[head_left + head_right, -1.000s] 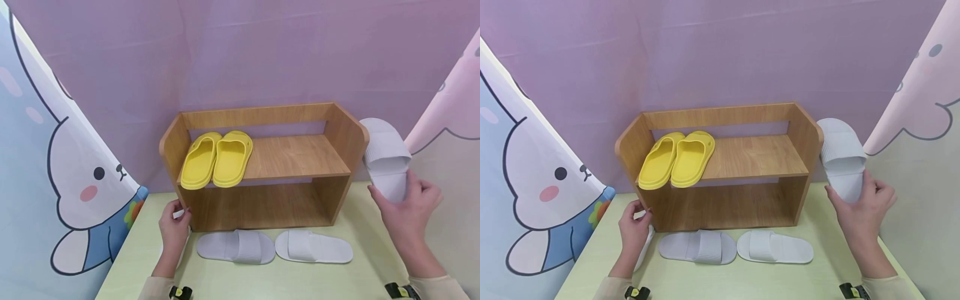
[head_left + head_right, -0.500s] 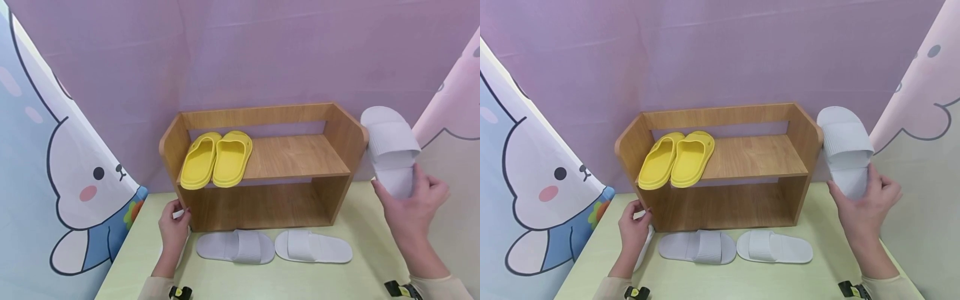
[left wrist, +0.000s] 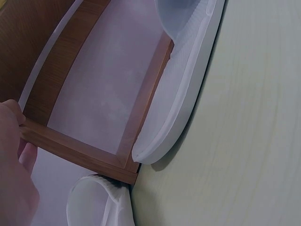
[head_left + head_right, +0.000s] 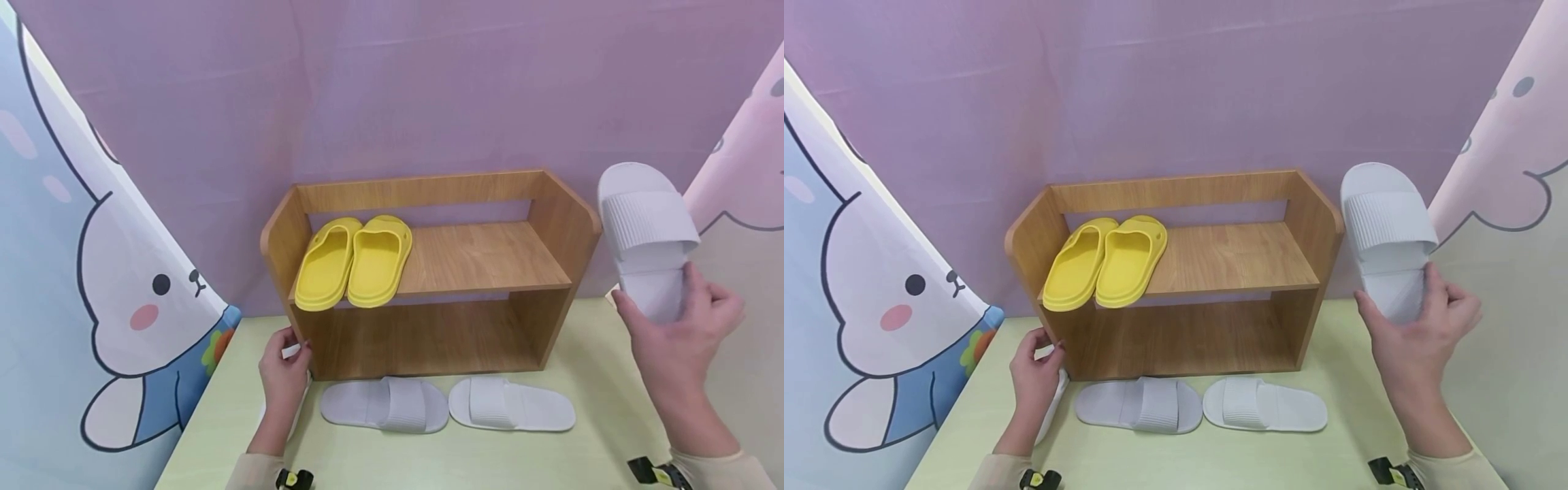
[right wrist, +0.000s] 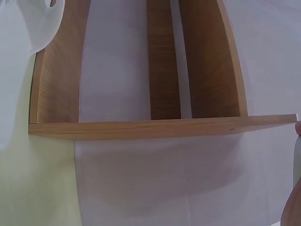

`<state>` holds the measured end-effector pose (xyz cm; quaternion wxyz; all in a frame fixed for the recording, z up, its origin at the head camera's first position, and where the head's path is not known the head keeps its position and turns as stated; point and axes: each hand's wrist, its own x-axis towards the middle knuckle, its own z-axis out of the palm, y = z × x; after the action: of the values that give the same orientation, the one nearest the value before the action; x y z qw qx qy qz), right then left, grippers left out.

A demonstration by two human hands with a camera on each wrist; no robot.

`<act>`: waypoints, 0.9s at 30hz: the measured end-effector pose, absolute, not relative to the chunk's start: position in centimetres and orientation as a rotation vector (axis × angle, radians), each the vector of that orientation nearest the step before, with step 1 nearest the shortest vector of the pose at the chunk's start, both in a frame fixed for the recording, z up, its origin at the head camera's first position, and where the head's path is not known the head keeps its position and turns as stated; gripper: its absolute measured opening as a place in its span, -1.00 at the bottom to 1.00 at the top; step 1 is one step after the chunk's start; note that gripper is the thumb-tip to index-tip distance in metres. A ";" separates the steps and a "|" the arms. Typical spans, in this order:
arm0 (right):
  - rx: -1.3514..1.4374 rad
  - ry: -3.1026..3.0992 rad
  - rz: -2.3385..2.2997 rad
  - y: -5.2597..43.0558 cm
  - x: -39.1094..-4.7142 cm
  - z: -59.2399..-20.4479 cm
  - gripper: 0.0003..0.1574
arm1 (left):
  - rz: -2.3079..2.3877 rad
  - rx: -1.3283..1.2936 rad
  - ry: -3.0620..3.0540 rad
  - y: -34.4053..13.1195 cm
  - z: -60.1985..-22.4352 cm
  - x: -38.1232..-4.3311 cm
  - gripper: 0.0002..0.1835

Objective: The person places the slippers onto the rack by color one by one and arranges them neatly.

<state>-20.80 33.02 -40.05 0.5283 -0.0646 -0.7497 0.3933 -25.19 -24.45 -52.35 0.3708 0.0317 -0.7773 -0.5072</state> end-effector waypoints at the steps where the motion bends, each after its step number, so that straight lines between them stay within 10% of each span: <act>1: -0.161 -1.790 0.944 33.0 -20.8 -40.0 0.27 | -1.306 0.079 -1.994 -24.5 -52.3 -25.1 -0.65; 27: 0.012 -1.768 0.957 28.0 -20.3 -39.1 0.26 | -1.331 0.046 -2.025 -24.9 -52.5 -24.9 -0.66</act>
<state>-20.27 28.04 -39.12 0.5360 0.0050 -0.7425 0.4017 -24.91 -24.89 -52.45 0.3514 0.0176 -0.7822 -0.5141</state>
